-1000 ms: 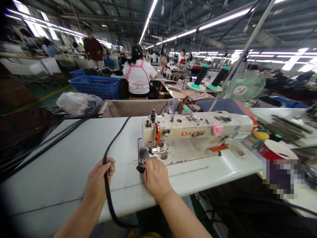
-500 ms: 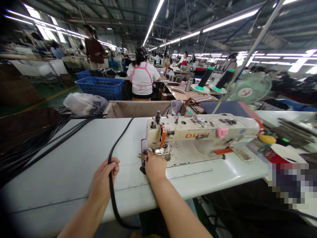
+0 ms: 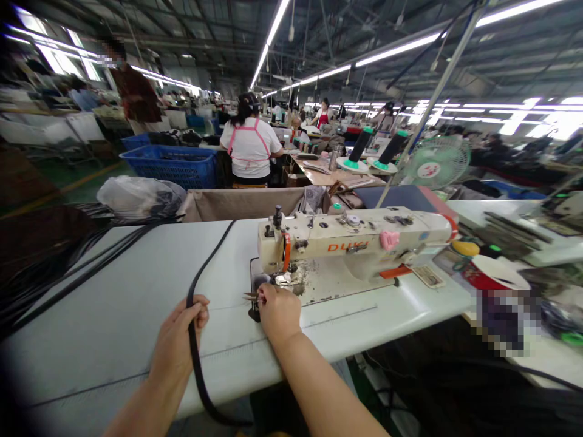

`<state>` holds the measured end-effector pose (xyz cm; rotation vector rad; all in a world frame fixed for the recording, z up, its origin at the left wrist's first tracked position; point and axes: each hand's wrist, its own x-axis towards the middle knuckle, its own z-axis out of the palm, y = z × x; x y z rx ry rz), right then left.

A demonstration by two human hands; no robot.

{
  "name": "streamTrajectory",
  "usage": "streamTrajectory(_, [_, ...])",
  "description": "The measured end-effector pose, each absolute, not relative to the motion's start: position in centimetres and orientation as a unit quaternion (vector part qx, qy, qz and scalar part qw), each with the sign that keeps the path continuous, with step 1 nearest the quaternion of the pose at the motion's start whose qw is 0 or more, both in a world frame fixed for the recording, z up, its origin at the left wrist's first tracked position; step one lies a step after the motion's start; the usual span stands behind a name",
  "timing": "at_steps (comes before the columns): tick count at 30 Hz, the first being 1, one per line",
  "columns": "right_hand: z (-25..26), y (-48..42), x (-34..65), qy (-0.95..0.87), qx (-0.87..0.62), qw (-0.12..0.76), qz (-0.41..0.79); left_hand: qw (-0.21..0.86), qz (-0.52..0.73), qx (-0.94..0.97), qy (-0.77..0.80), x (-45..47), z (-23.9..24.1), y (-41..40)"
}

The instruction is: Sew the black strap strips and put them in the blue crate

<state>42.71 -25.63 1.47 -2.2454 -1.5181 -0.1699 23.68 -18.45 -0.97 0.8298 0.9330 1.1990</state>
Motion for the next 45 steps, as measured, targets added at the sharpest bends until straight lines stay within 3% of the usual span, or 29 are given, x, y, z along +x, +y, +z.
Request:
streamTrajectory(8, [2.2, -30.3, 50.5, -0.406, -0.886, 0.211, -0.069, 0.648, 0.525, 0.367, 0.413, 23.6, -1.2, -18.4])
streamTrajectory(19, [4.4, -26.6, 60.4, -0.339, -0.927, 0.161, -0.012, 0.639, 0.531, 0.369, 0.415, 23.7, -1.1, -18.2])
streamTrajectory(36, [3.9, -28.6, 60.5, -0.348, -0.9, 0.264, 0.008, 0.638, 0.52, 0.389, 0.414, 23.7, -1.2, -18.2])
streamTrajectory(40, [3.8, -30.6, 58.0, -0.367, -0.886, 0.281, 0.029, 0.569, 0.499, 0.476, 0.449, 23.3, -1.0, -18.9])
streamTrajectory(45, [3.5, -33.6, 54.0, -0.399, -0.86, 0.308, 0.08, 0.392, 0.453, 0.606, 0.523, 21.0, -0.2, -20.5])
